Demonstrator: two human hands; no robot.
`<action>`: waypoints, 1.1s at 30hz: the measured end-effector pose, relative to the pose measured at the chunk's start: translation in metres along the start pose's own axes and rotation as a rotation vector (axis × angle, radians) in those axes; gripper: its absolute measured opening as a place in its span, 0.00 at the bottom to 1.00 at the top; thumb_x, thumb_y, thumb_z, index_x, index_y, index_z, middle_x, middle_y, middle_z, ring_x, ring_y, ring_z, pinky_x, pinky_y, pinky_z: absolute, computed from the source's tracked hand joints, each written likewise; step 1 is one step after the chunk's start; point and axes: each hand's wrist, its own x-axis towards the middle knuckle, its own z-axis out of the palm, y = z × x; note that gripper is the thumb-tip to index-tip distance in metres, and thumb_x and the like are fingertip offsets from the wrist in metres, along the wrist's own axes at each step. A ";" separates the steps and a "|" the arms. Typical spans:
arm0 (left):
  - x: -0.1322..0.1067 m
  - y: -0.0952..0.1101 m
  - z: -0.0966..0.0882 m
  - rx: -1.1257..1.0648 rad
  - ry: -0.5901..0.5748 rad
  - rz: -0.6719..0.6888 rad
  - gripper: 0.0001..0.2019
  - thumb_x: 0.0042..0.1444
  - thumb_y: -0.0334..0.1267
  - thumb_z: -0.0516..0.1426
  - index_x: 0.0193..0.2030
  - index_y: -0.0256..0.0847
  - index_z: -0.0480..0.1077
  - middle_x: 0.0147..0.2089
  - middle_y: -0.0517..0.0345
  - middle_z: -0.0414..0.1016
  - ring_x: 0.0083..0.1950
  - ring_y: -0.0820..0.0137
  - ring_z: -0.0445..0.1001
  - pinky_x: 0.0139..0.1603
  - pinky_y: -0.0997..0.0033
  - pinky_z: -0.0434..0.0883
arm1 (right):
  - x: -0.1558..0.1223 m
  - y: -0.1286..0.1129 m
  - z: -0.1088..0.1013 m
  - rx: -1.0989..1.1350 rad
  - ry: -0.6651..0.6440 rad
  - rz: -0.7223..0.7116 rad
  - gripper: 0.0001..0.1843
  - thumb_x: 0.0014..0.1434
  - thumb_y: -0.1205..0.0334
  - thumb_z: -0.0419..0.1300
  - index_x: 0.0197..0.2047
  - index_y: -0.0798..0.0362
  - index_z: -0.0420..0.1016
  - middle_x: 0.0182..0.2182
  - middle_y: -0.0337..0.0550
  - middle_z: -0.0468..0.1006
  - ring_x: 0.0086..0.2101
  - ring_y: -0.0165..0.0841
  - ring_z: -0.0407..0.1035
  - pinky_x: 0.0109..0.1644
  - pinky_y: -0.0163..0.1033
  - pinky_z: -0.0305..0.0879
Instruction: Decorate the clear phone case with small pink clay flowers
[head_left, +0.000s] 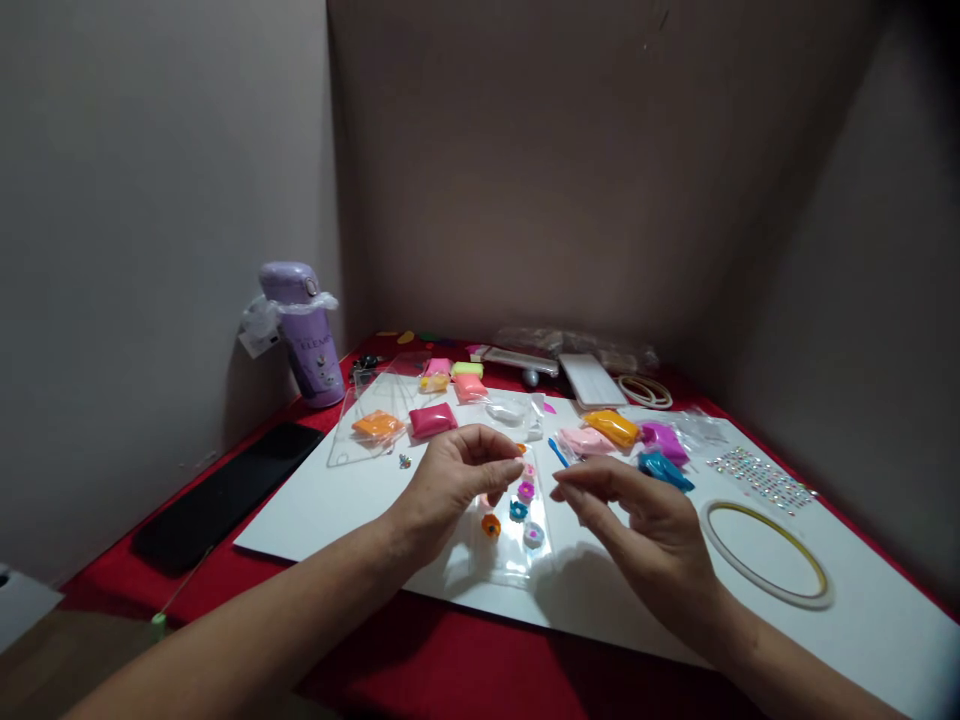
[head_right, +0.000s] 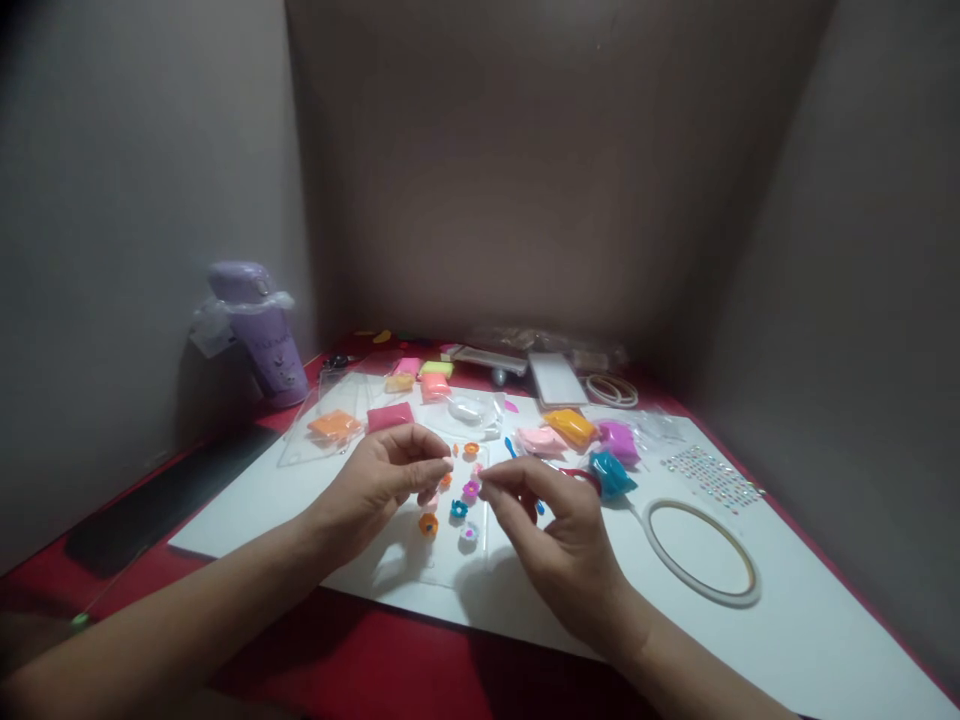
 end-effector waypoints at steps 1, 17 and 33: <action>0.001 0.001 0.000 0.009 0.002 0.004 0.09 0.47 0.36 0.66 0.30 0.34 0.71 0.26 0.60 0.70 0.25 0.77 0.64 0.27 0.75 0.62 | 0.004 -0.002 0.000 -0.008 -0.008 0.023 0.04 0.61 0.65 0.59 0.37 0.50 0.76 0.29 0.37 0.78 0.28 0.29 0.69 0.30 0.35 0.64; 0.021 0.024 0.016 0.181 -0.008 0.047 0.10 0.44 0.36 0.66 0.30 0.34 0.70 0.26 0.61 0.69 0.26 0.76 0.65 0.28 0.72 0.64 | 0.041 -0.016 0.001 -0.129 -0.061 0.082 0.09 0.62 0.57 0.59 0.32 0.52 0.71 0.25 0.38 0.74 0.25 0.29 0.67 0.28 0.35 0.63; 0.020 -0.006 0.016 0.180 0.036 0.135 0.05 0.49 0.31 0.62 0.32 0.36 0.70 0.27 0.61 0.70 0.28 0.75 0.67 0.29 0.74 0.64 | 0.015 0.005 0.007 0.054 -0.033 0.224 0.07 0.62 0.57 0.59 0.38 0.51 0.74 0.29 0.39 0.76 0.27 0.30 0.68 0.28 0.34 0.66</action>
